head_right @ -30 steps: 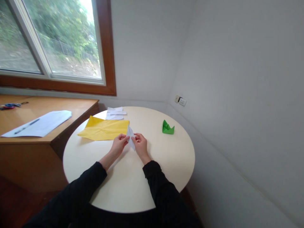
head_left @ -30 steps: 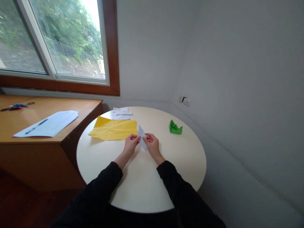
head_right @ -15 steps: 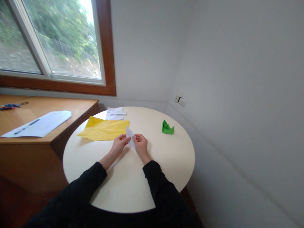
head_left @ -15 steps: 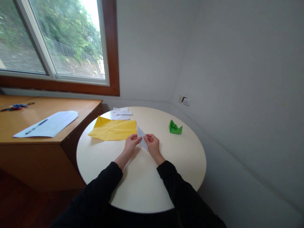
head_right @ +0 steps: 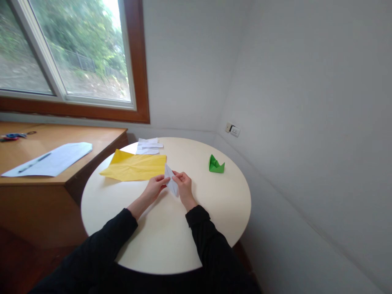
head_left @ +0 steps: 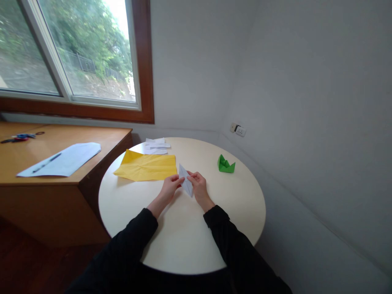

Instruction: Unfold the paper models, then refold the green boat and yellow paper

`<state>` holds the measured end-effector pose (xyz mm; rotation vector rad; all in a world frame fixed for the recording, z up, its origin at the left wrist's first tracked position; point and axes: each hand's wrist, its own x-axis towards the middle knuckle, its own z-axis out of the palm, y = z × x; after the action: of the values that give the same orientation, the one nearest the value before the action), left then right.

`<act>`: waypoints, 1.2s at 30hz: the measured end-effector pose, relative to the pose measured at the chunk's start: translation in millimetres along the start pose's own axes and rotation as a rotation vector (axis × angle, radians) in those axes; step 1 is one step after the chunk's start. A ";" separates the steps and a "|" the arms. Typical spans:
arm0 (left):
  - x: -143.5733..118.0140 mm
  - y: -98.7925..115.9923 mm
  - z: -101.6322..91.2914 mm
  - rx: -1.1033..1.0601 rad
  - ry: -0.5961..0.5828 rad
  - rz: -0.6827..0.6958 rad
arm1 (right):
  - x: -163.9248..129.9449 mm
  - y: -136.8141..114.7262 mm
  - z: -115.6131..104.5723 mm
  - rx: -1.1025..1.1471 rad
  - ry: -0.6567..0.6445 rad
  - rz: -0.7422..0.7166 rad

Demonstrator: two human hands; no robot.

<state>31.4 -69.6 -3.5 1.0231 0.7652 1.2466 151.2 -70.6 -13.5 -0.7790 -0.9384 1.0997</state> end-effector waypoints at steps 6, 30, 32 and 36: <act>-2.2 0.7 1.2 0.010 -0.042 -0.032 | 1.8 1.0 -2.0 0.031 0.030 0.012; 4.3 -3.7 -4.1 0.018 0.140 0.054 | 3.4 3.6 -1.3 -0.107 0.023 0.009; 3.8 -3.0 -3.9 0.021 0.151 0.059 | 3.6 3.9 -1.7 -0.118 0.025 -0.008; 3.8 -3.2 -3.8 0.027 0.168 0.067 | 3.0 3.9 -1.7 -0.144 0.040 -0.049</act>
<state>29.9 -65.1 -7.6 0.9810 0.8852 1.3962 151.8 -66.8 -17.0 -0.8880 -1.0056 0.9780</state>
